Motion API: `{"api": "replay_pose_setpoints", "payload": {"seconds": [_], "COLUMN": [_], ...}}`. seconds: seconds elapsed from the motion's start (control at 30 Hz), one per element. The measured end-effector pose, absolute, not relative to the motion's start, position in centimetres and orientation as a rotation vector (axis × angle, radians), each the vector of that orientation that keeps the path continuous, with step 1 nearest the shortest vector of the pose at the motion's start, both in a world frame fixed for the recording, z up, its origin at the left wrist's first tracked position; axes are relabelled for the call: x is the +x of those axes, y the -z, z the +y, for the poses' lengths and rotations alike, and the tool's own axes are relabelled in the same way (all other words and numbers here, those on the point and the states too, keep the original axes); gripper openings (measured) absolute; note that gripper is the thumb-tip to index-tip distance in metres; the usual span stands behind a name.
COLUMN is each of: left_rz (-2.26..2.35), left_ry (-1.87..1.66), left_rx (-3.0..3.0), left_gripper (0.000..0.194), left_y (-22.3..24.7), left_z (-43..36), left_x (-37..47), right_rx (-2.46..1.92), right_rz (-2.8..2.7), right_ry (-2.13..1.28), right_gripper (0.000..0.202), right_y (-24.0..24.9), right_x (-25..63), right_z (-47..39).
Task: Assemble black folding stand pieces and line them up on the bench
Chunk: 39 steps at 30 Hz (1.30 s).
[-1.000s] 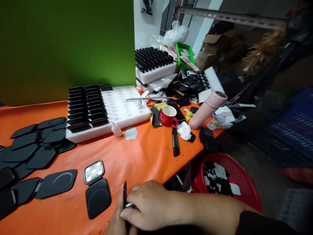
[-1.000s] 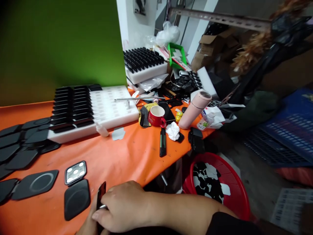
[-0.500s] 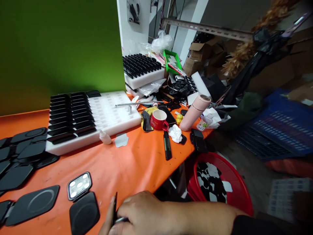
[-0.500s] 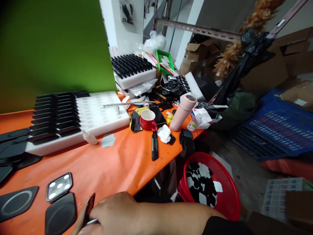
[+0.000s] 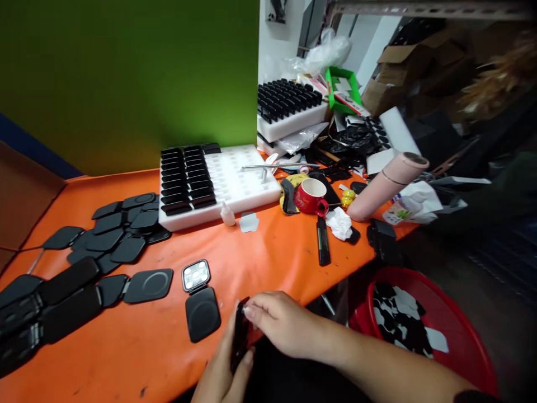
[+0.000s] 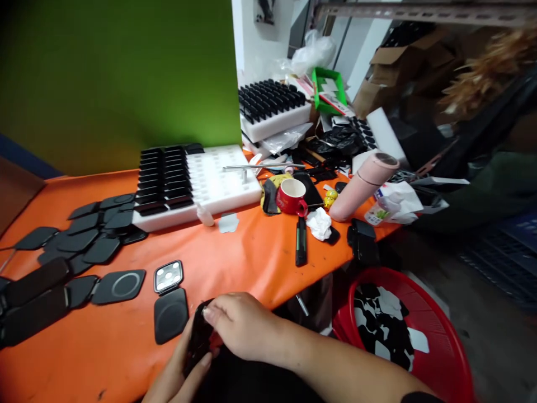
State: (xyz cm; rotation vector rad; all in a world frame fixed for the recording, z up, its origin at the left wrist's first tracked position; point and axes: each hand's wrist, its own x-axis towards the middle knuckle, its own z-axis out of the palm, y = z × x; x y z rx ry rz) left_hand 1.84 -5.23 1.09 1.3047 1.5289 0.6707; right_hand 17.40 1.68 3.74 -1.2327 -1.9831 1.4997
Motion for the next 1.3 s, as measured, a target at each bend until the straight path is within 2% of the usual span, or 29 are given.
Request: {"api": "replay_pose_setpoints", "payload": {"seconds": [0.13, 0.37, 0.43, 0.6, 0.83, 1.13, 1.3], "left_rz": [1.548, 1.580, 1.579, 1.603, 1.527, 1.624, 1.578], "left_ry": [-0.573, -0.430, -0.545, -0.913, -0.807, -0.876, -0.846], "left_rx": [1.616, 1.730, 1.610, 1.094, 1.178, 1.039, 1.407], "left_gripper": [0.051, 0.043, 0.040, 0.038, 0.035, 0.036, 0.030], "left_y": [-0.2, -0.5, -0.9, -2.1, -2.3, -3.0, -2.7], "left_z": [-5.8, -6.3, -6.1, -4.9, -4.9, -4.5, -5.3], "left_x": [1.6, 1.6, 1.8, 1.9, 0.6, 0.2, -0.3], "right_rx": [-1.244, -1.277, -1.242, -1.031, -1.040, -0.879, -1.025], "right_rz": [-2.297, -2.158, -2.044, -1.584, -1.128, -0.663, -0.826], "right_ry": [-1.232, -1.327, -1.408, -1.936, -2.359, -2.564, -2.439], "right_gripper": [0.028, 0.025, 0.026, 0.033, 0.033, 0.027, 0.032], "right_y": [-5.1, -4.3, -4.1, -3.8, -2.7, -3.3, -3.7], "right_x": [17.4, 16.9, 16.6, 16.0, 15.9, 15.7, 15.8], "right_z": [2.0, 1.7, 1.7, 1.7, 0.9, 0.8, 0.5]}}
